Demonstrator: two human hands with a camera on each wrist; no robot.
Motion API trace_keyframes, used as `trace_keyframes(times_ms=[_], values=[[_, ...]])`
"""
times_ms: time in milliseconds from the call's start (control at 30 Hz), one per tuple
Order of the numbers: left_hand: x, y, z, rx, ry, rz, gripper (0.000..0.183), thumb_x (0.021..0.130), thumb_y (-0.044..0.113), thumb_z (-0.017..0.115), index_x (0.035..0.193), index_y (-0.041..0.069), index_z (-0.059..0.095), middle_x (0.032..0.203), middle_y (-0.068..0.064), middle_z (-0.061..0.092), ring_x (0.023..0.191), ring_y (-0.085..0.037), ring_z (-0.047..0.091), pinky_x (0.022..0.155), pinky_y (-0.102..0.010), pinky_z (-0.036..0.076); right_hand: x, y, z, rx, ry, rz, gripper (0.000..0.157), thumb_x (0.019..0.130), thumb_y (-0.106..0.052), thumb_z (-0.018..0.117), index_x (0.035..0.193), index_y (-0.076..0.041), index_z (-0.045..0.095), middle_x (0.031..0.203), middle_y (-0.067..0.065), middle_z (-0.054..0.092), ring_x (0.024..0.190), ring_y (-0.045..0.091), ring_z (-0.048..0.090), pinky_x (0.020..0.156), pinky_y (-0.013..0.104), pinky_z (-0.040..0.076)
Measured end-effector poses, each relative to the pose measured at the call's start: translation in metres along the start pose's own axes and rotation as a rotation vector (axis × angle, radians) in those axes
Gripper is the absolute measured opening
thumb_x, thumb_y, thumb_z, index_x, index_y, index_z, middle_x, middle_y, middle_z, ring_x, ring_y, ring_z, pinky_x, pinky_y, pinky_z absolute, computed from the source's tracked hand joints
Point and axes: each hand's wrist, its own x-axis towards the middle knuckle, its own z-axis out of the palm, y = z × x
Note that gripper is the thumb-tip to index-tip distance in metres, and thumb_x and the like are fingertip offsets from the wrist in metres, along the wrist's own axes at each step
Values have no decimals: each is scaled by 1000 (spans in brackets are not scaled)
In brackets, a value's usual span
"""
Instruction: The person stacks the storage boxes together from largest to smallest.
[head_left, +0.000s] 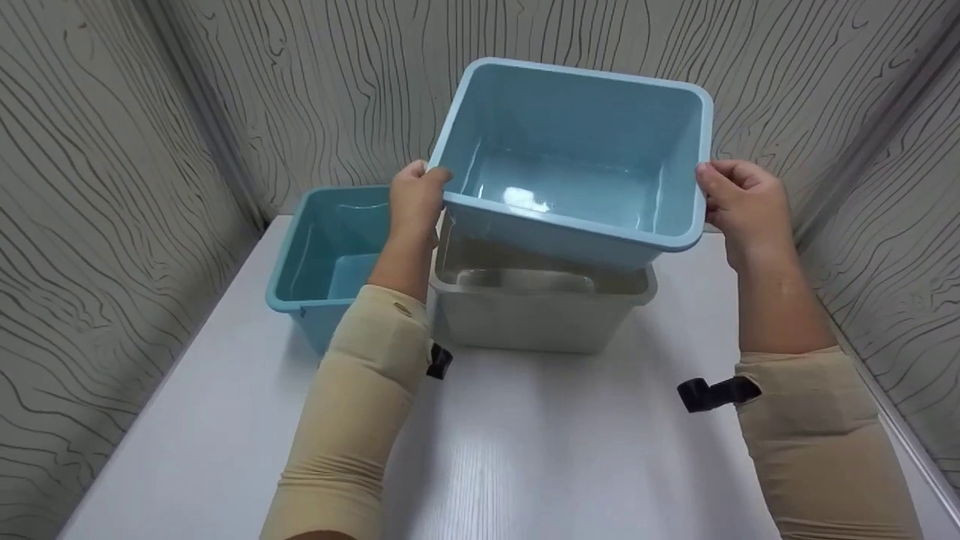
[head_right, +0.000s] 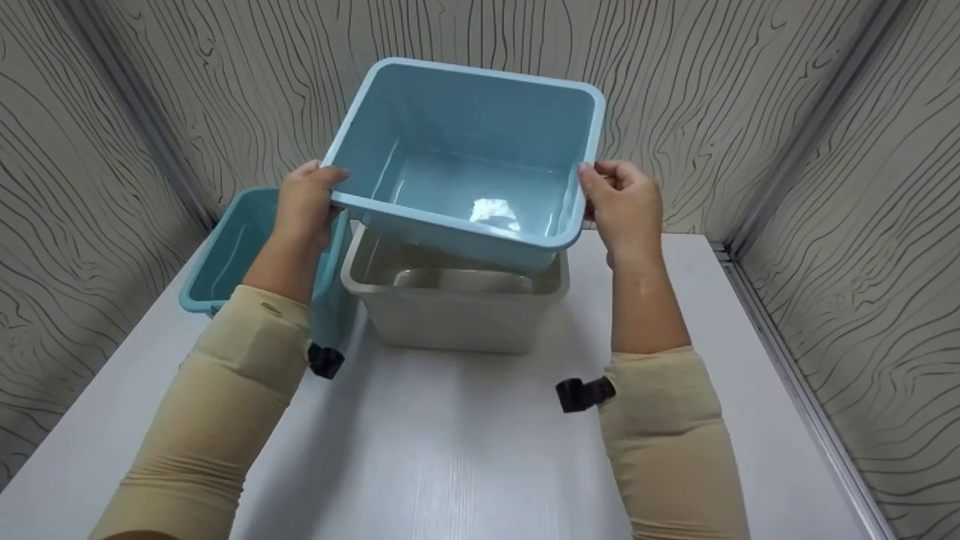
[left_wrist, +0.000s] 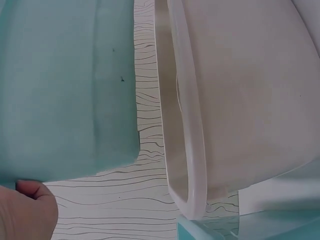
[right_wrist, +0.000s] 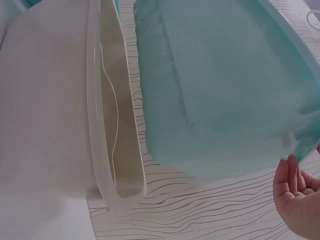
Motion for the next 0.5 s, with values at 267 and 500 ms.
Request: trace_keyframes(times_ms=[267,500], values=[[0,-1,-6,55,-76,-46,11,88,18,54,83,8,53,103,-9,59,94,-20,54,81,-34,46,5,6,6,-220,-72,-46,52,82,-31,66,121,1,53,85,2,58,75,10,63,68,19,52],[-1,0,-9,118,-146,-68,39,84,48,59,82,11,49,87,-5,51,82,-16,51,81,-34,47,9,14,3,-324,-121,-7,54,86,-32,62,126,2,49,89,2,55,79,9,61,70,17,51]])
